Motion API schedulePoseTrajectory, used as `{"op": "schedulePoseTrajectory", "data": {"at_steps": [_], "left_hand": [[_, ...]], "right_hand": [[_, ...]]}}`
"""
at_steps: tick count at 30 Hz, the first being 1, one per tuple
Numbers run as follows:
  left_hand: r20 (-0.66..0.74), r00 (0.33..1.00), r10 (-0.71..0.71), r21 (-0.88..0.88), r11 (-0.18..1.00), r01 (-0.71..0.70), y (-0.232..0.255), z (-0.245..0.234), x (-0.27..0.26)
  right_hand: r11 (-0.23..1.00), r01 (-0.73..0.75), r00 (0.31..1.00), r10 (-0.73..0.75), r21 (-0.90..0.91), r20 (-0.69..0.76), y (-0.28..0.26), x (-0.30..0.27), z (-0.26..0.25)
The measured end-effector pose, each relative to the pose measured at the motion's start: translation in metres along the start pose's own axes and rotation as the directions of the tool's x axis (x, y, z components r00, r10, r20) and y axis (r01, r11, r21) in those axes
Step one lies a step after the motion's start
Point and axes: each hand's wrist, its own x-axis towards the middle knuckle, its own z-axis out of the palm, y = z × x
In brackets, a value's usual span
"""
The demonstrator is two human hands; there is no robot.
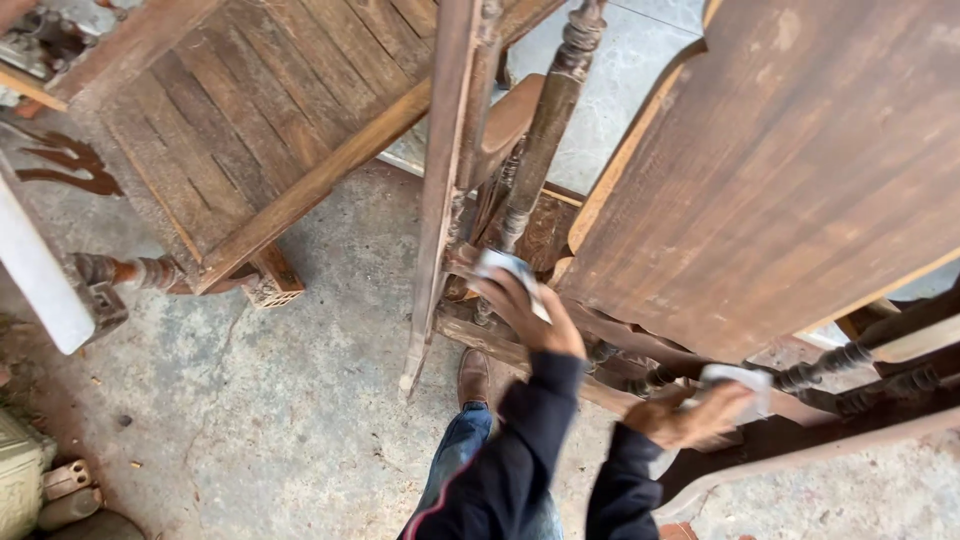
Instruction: Sanding the surface of a wooden chair using sandpaper and a scraper tool.
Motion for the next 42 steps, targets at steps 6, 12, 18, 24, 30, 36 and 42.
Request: {"op": "schedulePoseTrajectory", "data": {"at_steps": [6, 12, 18, 24, 30, 36, 42], "left_hand": [[-0.127, 0.967, -0.22, -0.128, 0.971, 0.204, 0.011, -0.006, 0.014], [-0.173, 0.979, -0.106, -0.321, 0.946, 0.045, -0.008, 0.0, 0.039], [-0.082, 0.986, -0.144, -0.111, 0.985, 0.134, -0.004, 0.014, -0.03], [0.055, 0.98, -0.19, -0.247, 0.949, 0.198, -0.031, 0.009, -0.004], [-0.037, 0.992, -0.119, -0.029, 0.993, 0.118, -0.034, 0.017, -0.017], [0.188, 0.842, -0.505, -0.113, 0.841, 0.53, -0.074, 0.003, 0.037], [-0.052, 0.998, 0.035, 0.172, 0.985, -0.025, -0.034, 0.005, -0.011]], "right_hand": [[0.94, 0.053, 0.998, -0.041, 0.336, -0.043, -0.052, -0.006, 0.003], [0.893, 0.186, 0.98, -0.138, 0.41, -0.144, 0.078, 0.022, 0.032], [0.935, 0.115, 0.985, -0.065, 0.335, -0.157, 0.096, 0.026, 0.006], [0.939, 0.052, 0.99, -0.005, 0.34, -0.138, 0.037, 0.019, 0.011], [0.947, -0.015, 0.985, 0.069, 0.321, -0.156, -0.024, 0.025, -0.013], [0.951, 0.002, 0.966, 0.078, 0.31, -0.247, -0.016, 0.024, -0.029], [0.914, 0.063, 0.972, 0.034, 0.4, -0.232, 0.03, 0.016, -0.012]]}}
